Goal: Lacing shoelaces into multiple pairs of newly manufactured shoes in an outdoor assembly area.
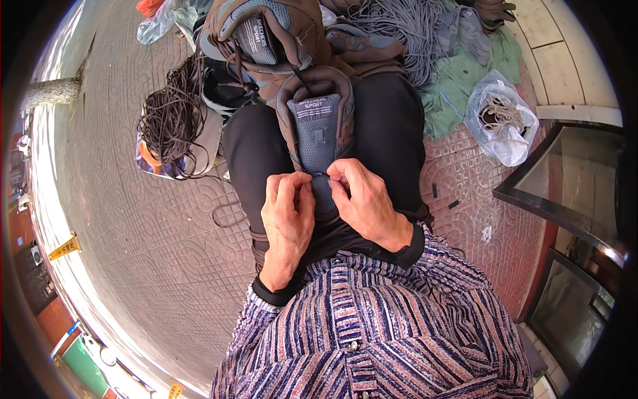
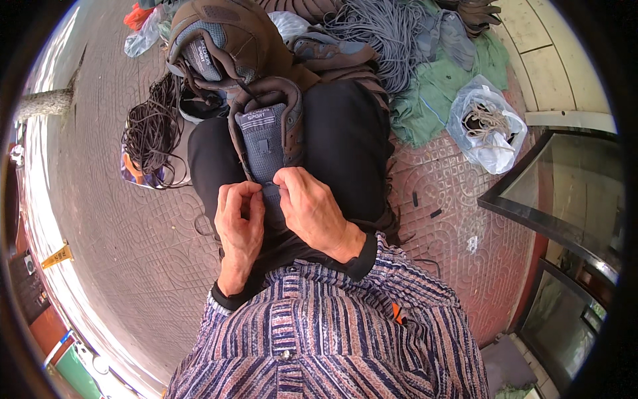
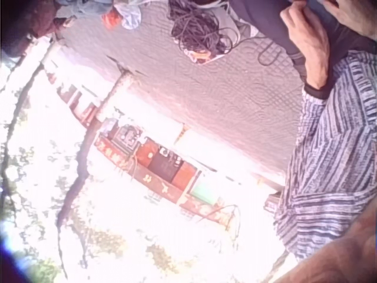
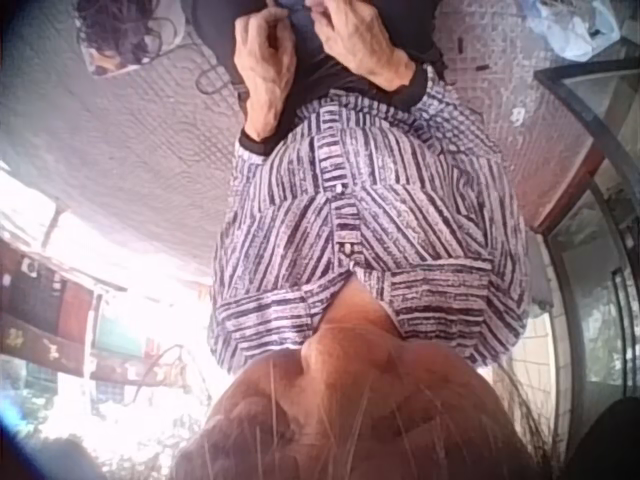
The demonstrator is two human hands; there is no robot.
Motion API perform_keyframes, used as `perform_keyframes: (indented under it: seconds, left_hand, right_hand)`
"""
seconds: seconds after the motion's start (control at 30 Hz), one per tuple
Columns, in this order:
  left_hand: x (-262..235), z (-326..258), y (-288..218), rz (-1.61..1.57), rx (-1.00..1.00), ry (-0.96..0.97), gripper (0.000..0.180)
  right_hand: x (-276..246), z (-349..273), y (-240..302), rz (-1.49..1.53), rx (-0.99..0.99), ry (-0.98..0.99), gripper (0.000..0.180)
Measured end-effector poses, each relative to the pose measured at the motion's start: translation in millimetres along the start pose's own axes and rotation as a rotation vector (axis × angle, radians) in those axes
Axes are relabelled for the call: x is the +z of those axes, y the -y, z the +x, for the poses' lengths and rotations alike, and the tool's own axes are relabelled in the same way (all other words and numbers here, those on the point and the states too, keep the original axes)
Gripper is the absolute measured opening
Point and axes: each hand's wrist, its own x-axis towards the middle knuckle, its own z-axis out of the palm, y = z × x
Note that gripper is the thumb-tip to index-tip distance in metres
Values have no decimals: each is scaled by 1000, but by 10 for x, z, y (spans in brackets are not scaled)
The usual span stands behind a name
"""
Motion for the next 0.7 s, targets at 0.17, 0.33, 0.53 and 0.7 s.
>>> perform_keyframes:
  seconds: [0.17,0.33,0.53,0.7]
  left_hand:
    - [-5,1,-10,0,0,-6,12]
    - [-11,-5,-8,-66,-50,-9,13]
    - [2,-6,5,-63,-22,-15,12]
    - [5,-13,28,-60,-24,-16,12]
  right_hand:
    - [17,47,3,-59,-53,-48,22]
    - [-3,70,-15,-47,-51,7,23]
    - [20,97,0,-156,-134,-20,25]
    - [-10,78,21,-116,-84,8,28]
